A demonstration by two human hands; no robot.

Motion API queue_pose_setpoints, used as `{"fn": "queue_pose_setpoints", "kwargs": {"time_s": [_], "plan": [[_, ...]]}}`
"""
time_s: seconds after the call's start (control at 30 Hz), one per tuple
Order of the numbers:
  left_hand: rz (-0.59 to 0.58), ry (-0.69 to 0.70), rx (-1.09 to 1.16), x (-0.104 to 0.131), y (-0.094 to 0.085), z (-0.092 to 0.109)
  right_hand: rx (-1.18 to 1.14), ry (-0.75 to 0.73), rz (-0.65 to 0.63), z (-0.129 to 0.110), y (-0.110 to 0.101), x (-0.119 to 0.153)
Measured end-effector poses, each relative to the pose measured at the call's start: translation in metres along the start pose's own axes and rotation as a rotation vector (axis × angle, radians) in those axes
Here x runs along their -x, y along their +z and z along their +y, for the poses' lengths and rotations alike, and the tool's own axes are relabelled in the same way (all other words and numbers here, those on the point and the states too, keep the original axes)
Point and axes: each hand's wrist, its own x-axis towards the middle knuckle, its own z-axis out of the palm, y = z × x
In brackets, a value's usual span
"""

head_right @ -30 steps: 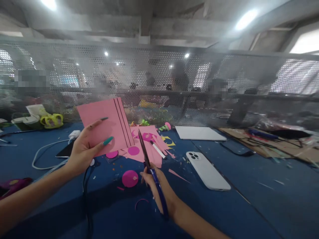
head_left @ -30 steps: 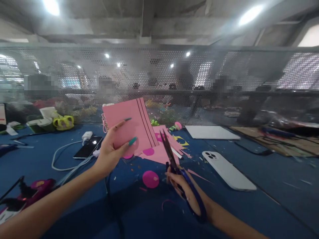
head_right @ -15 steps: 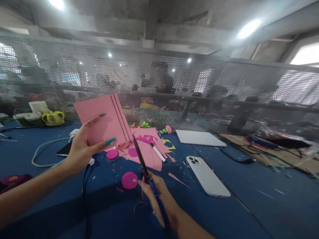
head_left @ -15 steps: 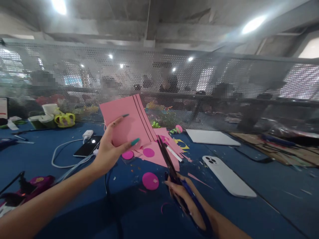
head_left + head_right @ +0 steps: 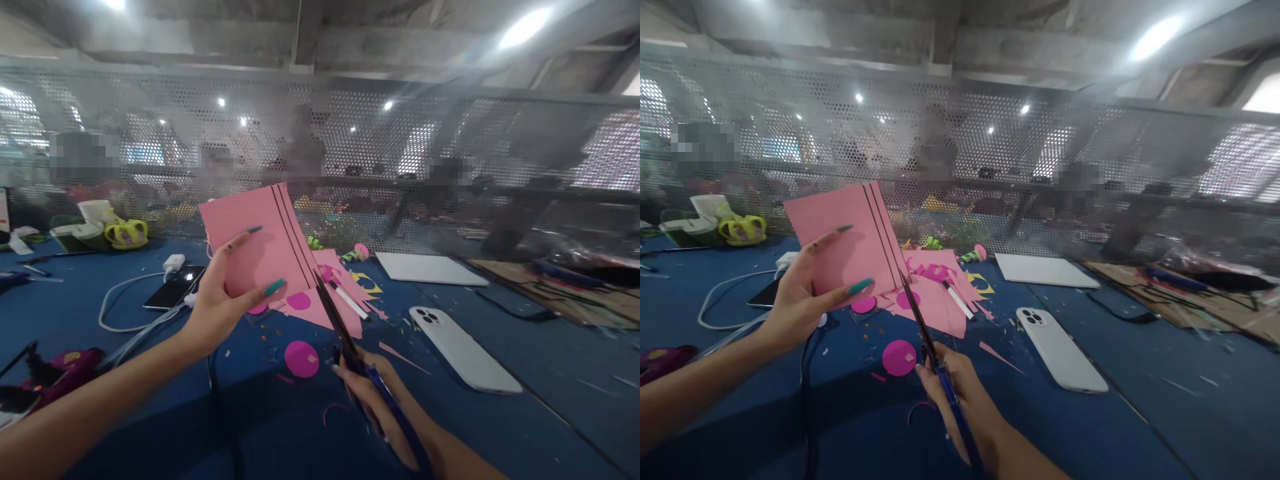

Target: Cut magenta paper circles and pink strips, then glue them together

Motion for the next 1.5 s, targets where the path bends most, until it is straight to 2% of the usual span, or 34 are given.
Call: {"fn": "queue_pose_setpoints", "kwargs": {"time_s": [0.13,0.3,0.67,0.9,1.27,1.5], "plan": [[-0.004,0.006,-0.011,0.000,0.000,0.001,0.011,-0.027,0.031,0.000,0.000,0.000],[-0.015,0.008,-0.028,0.001,0.000,0.001,0.029,-0.048,-0.019,-0.007,0.003,0.000],[-0.018,0.024,-0.049,0.001,0.001,0.002,0.026,-0.055,0.005,-0.009,0.005,0.000],[-0.021,0.018,-0.041,0.003,0.002,0.002,0.042,-0.048,-0.023,-0.021,0.002,0.003],[0.002,0.027,-0.026,0.004,0.004,0.001,0.090,-0.090,0.021,-0.009,0.006,0.000],[-0.016,0.044,-0.040,0.004,0.004,0.001,0.062,-0.044,0.033,-0.009,0.010,0.001]]}}
